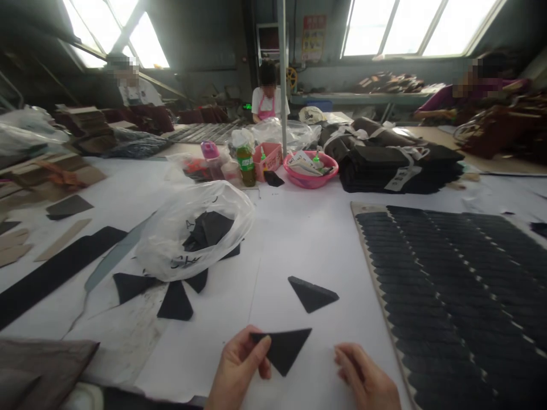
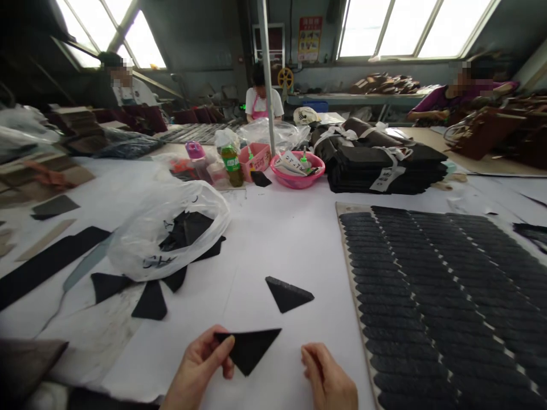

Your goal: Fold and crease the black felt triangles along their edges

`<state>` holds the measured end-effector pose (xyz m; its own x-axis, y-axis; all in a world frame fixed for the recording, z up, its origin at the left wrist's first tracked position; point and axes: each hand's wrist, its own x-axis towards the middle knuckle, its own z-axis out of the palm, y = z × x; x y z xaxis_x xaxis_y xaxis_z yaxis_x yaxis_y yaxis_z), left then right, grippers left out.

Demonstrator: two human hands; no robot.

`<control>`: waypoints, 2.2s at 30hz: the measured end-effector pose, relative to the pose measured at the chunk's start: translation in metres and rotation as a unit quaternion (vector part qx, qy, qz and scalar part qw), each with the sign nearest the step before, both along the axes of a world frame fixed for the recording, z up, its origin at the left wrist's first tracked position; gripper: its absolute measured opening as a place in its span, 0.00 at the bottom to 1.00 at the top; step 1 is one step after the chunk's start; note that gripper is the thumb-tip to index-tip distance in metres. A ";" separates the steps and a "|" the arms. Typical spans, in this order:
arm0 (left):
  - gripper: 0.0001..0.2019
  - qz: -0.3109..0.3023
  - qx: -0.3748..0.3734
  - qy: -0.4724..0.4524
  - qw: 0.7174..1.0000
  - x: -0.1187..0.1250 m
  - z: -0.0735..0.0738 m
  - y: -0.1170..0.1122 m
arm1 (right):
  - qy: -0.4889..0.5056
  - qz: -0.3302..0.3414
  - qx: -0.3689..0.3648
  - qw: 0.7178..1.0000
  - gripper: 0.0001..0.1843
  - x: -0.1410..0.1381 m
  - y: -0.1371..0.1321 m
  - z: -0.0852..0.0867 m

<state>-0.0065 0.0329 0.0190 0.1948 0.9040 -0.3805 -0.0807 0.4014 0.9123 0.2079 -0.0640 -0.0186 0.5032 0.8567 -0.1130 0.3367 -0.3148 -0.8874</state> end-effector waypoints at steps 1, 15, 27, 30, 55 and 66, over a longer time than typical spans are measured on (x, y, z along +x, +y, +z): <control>0.15 0.035 0.010 -0.021 0.999 -0.006 0.010 0.016 | -0.081 0.021 0.033 0.996 0.21 0.004 0.009 0.000; 0.11 0.037 0.119 0.065 0.990 -0.019 0.013 0.050 | -0.459 0.159 0.096 0.869 0.13 -0.005 0.032 -0.010; 0.08 -0.236 0.467 0.328 0.787 0.024 -0.010 -0.005 | -0.411 0.164 0.030 0.896 0.17 -0.013 0.061 0.014; 0.09 -0.232 0.487 0.332 0.774 0.022 -0.014 -0.008 | -0.421 0.193 0.038 0.885 0.17 -0.014 0.042 0.003; 0.10 -0.260 0.517 0.359 0.732 0.015 -0.009 -0.013 | -0.290 0.219 -0.069 0.929 0.10 -0.003 0.052 0.035; 0.06 -0.275 0.536 0.398 0.691 0.025 -0.027 -0.039 | -0.280 0.145 -0.077 0.946 0.10 -0.013 0.019 0.031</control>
<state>0.0182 -0.0065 -0.0083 0.7365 0.6219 0.2660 0.5148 -0.7705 0.3760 0.1948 -0.0452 0.0127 0.2675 0.9630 -0.0330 0.8325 -0.2482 -0.4953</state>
